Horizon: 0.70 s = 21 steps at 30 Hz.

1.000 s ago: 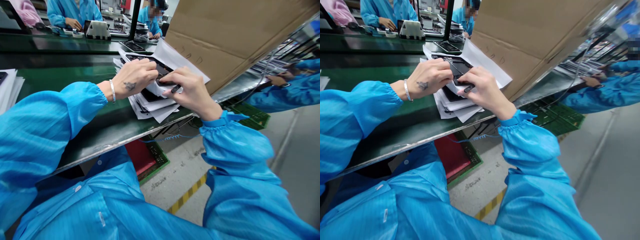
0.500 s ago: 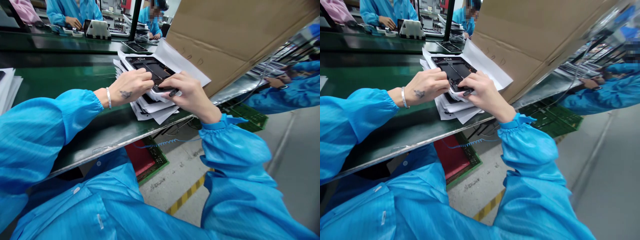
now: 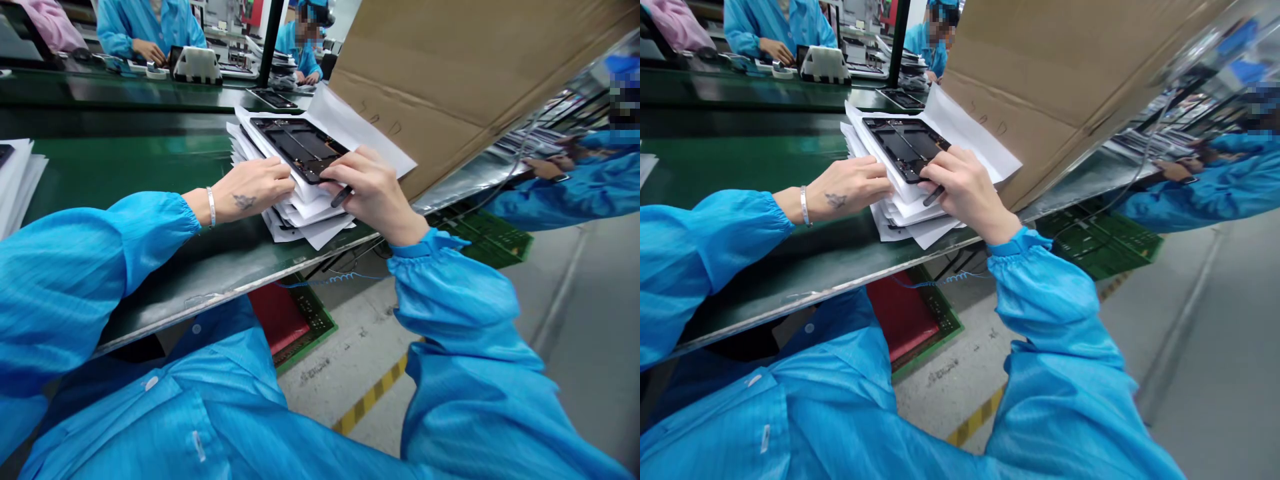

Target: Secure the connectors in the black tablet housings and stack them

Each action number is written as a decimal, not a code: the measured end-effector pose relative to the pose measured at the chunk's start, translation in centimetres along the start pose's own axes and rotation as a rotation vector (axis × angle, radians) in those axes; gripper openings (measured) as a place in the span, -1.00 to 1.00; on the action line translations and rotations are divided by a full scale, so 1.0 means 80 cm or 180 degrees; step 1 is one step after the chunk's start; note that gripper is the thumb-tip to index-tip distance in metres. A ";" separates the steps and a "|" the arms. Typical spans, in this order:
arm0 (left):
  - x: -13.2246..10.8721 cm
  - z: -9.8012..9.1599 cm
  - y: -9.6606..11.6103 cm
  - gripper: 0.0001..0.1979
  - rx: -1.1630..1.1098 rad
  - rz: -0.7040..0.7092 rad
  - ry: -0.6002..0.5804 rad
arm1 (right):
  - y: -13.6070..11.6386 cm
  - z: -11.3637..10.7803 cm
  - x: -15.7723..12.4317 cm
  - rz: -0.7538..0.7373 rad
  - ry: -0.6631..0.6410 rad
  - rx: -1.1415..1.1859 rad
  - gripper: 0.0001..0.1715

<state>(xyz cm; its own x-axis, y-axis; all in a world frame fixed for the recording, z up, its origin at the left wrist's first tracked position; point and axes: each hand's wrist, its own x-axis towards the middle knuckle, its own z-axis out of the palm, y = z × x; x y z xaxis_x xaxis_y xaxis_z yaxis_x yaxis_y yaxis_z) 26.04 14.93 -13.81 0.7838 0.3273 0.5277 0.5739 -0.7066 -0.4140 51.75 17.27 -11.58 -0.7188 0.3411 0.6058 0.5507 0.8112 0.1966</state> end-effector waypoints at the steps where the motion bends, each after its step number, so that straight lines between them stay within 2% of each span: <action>1: 0.001 -0.001 -0.001 -0.63 -0.0030 -0.0074 0.0001 | -0.001 -0.003 0.004 0.0021 0.0025 0.0059 -0.71; 6: 0.011 -0.006 -0.005 -0.71 -0.0094 -0.0351 0.0047 | -0.005 -0.021 0.021 0.0431 0.0232 0.0281 -0.75; 11: 0.020 0.000 -0.010 -0.76 0.0116 -0.0111 -0.0061 | -0.005 -0.031 0.025 0.0654 0.0312 0.0237 -0.81; 17: 0.018 0.007 -0.014 -0.69 0.0160 0.0264 -0.0105 | -0.007 -0.034 0.026 0.0682 0.0296 0.0234 -0.85; 21: 0.031 -0.001 -0.012 -0.58 0.0069 0.0020 -0.0113 | -0.010 -0.032 0.027 0.0674 0.0286 0.0253 -0.86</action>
<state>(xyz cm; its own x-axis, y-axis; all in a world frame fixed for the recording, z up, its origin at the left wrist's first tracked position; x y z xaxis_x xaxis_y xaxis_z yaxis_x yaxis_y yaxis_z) 27.38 16.36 -12.03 0.7951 0.3453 0.4985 0.5736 -0.6951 -0.4334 50.83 16.13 -8.48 -0.5482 0.4668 0.6939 0.6474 0.7621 -0.0012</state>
